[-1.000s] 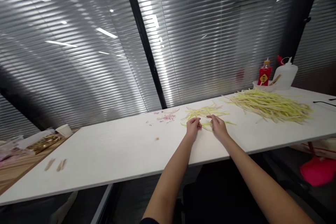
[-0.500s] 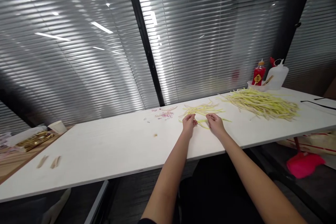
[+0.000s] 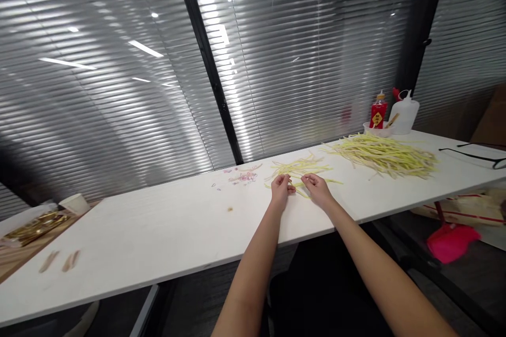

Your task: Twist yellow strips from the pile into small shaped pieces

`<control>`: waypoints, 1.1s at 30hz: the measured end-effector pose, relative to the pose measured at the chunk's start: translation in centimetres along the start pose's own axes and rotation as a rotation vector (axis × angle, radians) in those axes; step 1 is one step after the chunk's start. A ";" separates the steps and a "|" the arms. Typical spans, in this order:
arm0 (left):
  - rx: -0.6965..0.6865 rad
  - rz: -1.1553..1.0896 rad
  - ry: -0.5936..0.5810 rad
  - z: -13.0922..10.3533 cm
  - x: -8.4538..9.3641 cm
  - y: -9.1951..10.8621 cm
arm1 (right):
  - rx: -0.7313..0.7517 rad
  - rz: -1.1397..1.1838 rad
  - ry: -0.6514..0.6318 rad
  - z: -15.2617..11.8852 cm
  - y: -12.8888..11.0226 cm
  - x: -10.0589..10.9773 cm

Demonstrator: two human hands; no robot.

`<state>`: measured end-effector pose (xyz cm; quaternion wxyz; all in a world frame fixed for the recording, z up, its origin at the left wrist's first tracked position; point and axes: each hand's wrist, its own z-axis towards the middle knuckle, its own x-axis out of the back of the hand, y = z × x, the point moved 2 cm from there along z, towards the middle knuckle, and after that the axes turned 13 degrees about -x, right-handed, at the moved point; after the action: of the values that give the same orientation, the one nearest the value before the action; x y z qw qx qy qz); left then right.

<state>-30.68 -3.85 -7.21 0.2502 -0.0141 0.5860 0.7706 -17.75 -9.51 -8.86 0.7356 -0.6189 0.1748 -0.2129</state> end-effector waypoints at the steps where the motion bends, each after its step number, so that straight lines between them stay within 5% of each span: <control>1: 0.001 -0.004 -0.005 0.0 0.0 0.0 | 0.005 -0.003 0.000 0.0 0.0 0.0; 26: 0.074 -0.085 -0.003 -0.4 0.2 0.6 | 0.045 -0.192 -0.158 -0.1 0.5 -0.2; 33: 0.063 -0.143 0.113 -0.1 0.8 0.3 | 0.086 -0.217 -0.073 -0.1 0.9 0.0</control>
<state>-31.53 -3.73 -7.18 0.2714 -0.0912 0.6206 0.7300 -17.66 -9.49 -9.71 0.7399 -0.6094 0.0707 -0.2759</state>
